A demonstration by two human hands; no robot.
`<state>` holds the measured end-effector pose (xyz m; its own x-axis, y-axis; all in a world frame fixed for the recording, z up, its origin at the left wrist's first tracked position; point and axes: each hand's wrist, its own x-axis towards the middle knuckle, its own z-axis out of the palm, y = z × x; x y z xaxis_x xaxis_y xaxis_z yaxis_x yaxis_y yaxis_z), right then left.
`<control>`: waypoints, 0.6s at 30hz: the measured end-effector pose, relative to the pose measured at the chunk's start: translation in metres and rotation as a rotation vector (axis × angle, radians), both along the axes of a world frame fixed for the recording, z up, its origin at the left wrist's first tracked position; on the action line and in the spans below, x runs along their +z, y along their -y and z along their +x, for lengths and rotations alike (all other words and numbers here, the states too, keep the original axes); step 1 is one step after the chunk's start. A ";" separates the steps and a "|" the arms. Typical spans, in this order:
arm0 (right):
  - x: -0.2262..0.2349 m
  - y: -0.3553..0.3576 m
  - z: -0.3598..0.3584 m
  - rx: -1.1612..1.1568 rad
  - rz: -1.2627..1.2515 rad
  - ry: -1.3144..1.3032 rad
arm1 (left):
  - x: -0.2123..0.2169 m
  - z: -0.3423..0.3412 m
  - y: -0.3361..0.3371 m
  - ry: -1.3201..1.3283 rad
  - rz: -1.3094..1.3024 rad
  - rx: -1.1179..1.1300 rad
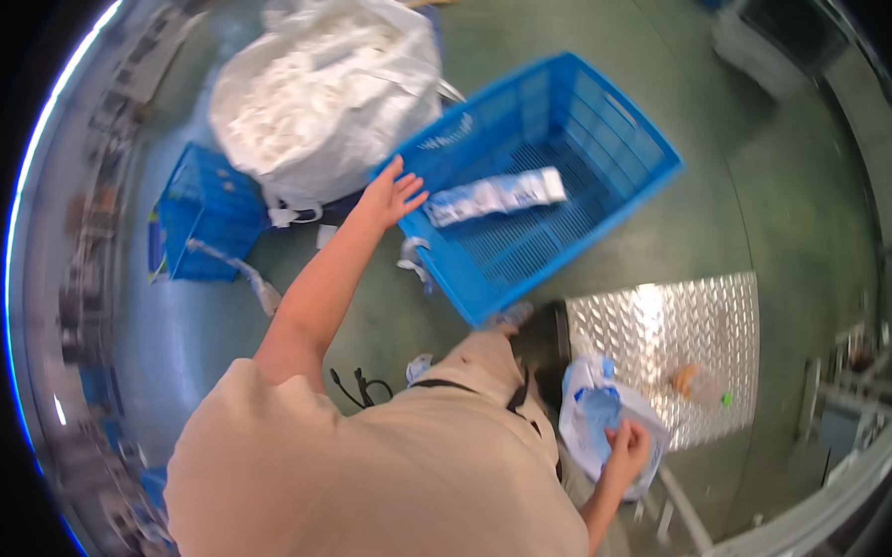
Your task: The person takes individual paper rolls out of a large plastic bag and places them one at a time onto a moving industrial conveyor belt.
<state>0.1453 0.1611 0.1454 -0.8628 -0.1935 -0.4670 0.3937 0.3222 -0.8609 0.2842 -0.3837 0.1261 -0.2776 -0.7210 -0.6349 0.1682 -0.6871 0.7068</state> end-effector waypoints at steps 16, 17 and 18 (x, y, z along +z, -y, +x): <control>-0.165 0.083 -0.015 0.112 0.215 0.034 | -0.220 -0.016 -0.067 1.055 -0.553 -0.923; -0.170 0.094 -0.025 0.147 0.207 0.040 | -0.225 -0.004 -0.063 1.094 -0.552 -0.861; -0.176 0.107 -0.038 0.180 0.198 0.046 | -0.229 0.008 -0.060 1.067 -0.463 -0.789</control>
